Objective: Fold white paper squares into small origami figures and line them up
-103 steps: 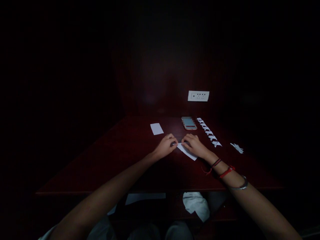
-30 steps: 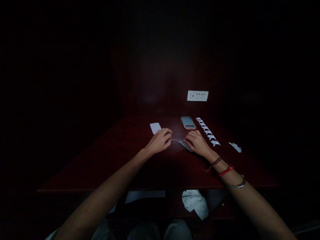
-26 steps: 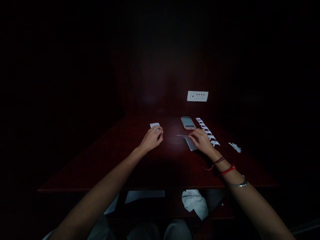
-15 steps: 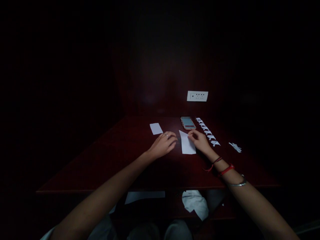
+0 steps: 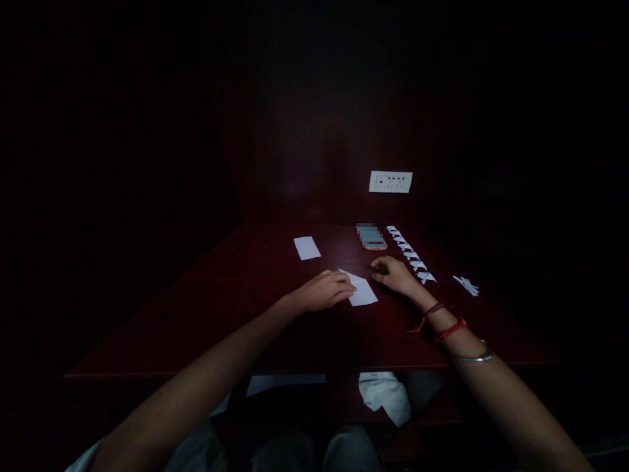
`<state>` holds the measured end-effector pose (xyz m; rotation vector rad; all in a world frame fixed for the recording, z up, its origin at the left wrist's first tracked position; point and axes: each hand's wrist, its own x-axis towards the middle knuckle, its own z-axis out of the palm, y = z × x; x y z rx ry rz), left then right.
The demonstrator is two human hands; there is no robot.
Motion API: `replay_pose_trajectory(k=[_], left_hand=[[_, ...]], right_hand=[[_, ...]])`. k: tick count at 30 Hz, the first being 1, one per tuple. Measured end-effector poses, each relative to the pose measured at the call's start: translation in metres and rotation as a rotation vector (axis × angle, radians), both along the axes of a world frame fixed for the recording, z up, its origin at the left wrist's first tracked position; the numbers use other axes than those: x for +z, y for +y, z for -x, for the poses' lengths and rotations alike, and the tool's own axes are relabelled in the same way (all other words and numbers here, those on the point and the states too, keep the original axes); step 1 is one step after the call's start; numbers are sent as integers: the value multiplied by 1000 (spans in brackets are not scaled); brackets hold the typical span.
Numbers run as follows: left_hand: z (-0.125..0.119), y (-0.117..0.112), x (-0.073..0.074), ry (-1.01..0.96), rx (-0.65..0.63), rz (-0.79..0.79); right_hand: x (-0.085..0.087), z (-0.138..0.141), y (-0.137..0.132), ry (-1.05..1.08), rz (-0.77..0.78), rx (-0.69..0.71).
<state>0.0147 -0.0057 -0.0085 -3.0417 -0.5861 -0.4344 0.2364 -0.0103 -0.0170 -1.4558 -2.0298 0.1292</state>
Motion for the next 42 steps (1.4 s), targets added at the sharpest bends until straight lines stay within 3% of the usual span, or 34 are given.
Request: replay_pose_trajectory(k=[6,10,16,20,24,26,30,36,42], left_hand=[[10,7,5,-36,58,-48],[11,8,1,68,107,-23],[7,4,-1,-12,261,50],[16,12,5,-74,208,58],[26,16,10,9,-10,119],[26,14,10,38,-55,133],[18,8,5,26,-38,136],[10,6,-1,52,-63,130],[11,3,-2,46,15,102]], right_hand=[[0,3,-5,-115,100,153],[-1,2,-5,-104,97,151],[-3,2,-5,-95,93,167],[-2,4,-6,-107,98,191],[-3,4,-5,-86,100,161],[-5,4,-3,-70,101,139],[-6,3,0,-22,136,95],[-9,3,2,133,335,28],[-8,2,1,-20,136,-10]])
